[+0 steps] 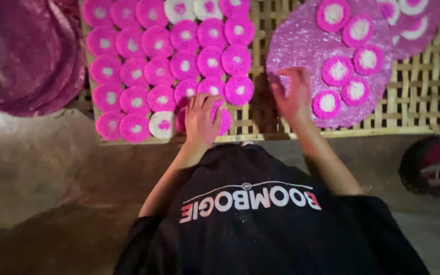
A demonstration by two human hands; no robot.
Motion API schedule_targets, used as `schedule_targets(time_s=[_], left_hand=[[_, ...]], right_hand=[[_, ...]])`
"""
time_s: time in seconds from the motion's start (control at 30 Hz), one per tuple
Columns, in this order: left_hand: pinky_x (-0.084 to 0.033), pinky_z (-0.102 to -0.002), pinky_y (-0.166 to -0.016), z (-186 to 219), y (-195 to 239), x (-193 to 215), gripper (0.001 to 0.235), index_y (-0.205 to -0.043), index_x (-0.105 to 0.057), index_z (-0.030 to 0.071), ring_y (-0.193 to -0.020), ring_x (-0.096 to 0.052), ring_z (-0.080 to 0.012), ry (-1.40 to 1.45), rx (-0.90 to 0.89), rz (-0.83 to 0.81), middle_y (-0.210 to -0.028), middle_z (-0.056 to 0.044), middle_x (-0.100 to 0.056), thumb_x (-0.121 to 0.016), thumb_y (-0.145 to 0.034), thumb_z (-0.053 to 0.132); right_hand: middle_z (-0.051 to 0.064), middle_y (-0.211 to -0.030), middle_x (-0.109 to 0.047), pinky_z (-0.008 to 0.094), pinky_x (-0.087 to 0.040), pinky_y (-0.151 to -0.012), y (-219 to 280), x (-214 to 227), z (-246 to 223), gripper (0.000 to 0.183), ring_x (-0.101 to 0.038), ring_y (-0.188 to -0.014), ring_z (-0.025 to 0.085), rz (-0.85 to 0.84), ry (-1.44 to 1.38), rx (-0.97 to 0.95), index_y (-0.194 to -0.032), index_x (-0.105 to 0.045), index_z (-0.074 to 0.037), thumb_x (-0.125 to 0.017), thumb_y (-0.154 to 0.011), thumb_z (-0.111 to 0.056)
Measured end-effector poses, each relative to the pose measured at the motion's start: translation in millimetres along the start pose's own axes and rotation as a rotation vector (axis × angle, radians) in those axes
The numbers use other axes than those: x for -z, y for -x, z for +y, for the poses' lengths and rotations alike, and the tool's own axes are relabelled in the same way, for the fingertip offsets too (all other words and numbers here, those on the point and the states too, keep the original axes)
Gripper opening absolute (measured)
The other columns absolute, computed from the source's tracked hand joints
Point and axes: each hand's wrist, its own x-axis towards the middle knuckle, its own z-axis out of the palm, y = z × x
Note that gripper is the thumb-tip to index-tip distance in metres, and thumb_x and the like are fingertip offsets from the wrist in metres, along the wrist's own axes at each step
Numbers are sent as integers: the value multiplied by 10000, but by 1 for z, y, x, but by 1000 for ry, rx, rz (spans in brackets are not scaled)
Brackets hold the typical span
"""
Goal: The person arranges pink and white circular decorative items on a woven bamboo tray. They pick up the items one by one and place them in rows, occasionally adjusting the position of the items and the tray.
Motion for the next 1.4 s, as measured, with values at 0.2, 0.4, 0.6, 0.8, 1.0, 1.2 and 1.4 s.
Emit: schedule_targets(time_s=[0.2,0.4,0.6,0.8,1.0,1.2,1.4], left_hand=[[-432,-522,-932,-4,-31,-20,276,-1159,-719,135,-1137,-535,-282,-194,-84,-24,-1137,-83,-553,-712,-903,234],[-438,-497,-880,-17,-66,-41,252,-1035,-713,110,-1149,-464,-302,-334,-49,-149,-1157,-101,-533,-718,-918,334],[-438,-505,-888,-17,-68,-45,189,-859,-674,125,-1138,-476,-307,-254,-43,-83,-1122,-85,-528,-779,-822,279],[-439,-512,-886,-15,-63,-40,194,-892,-667,134,-1135,-488,-323,-219,-41,-41,-1144,-80,-532,-793,-816,259],[-422,-568,-979,-18,-45,-27,337,-1153,-654,159,-1202,-475,-357,-136,-15,31,-1233,-110,-523,-767,-851,256],[-404,-587,-994,-25,-10,-13,278,-1137,-644,161,-1218,-468,-326,-132,74,-91,-1241,-115,-511,-729,-887,247],[-411,-510,-964,-13,20,-12,241,-1158,-676,169,-1176,-492,-284,-74,22,-114,-1212,-64,-538,-697,-933,252]], right_hand=[[161,-1038,-664,492,-507,-856,50,86,33,228,-630,-1007,393,-34,309,-343,-996,-742,-86,-870,-857,-214],[133,-1054,-682,461,-539,-878,88,67,59,182,-643,-997,373,59,491,-61,-1029,-739,-83,-800,-858,-95],[74,-1067,-676,392,-544,-864,84,83,143,138,-635,-1013,260,287,-581,-568,-1060,-687,-80,-772,-971,-142],[84,-1202,-767,333,-611,-961,76,83,109,332,-753,-1104,173,154,-878,-1194,-1299,-656,-159,-576,-979,-123],[66,-1106,-683,433,-625,-850,63,-24,4,381,-703,-994,243,-515,-1172,-1003,-1255,-601,-102,-646,-891,-3],[170,-1153,-707,383,-569,-941,48,-46,-51,494,-711,-1086,289,-446,-393,-288,-1327,-546,-21,-691,-856,-8],[235,-1177,-623,463,-544,-859,51,-26,-76,442,-656,-1023,413,-256,-174,-48,-1338,-562,-37,-697,-918,-18]])
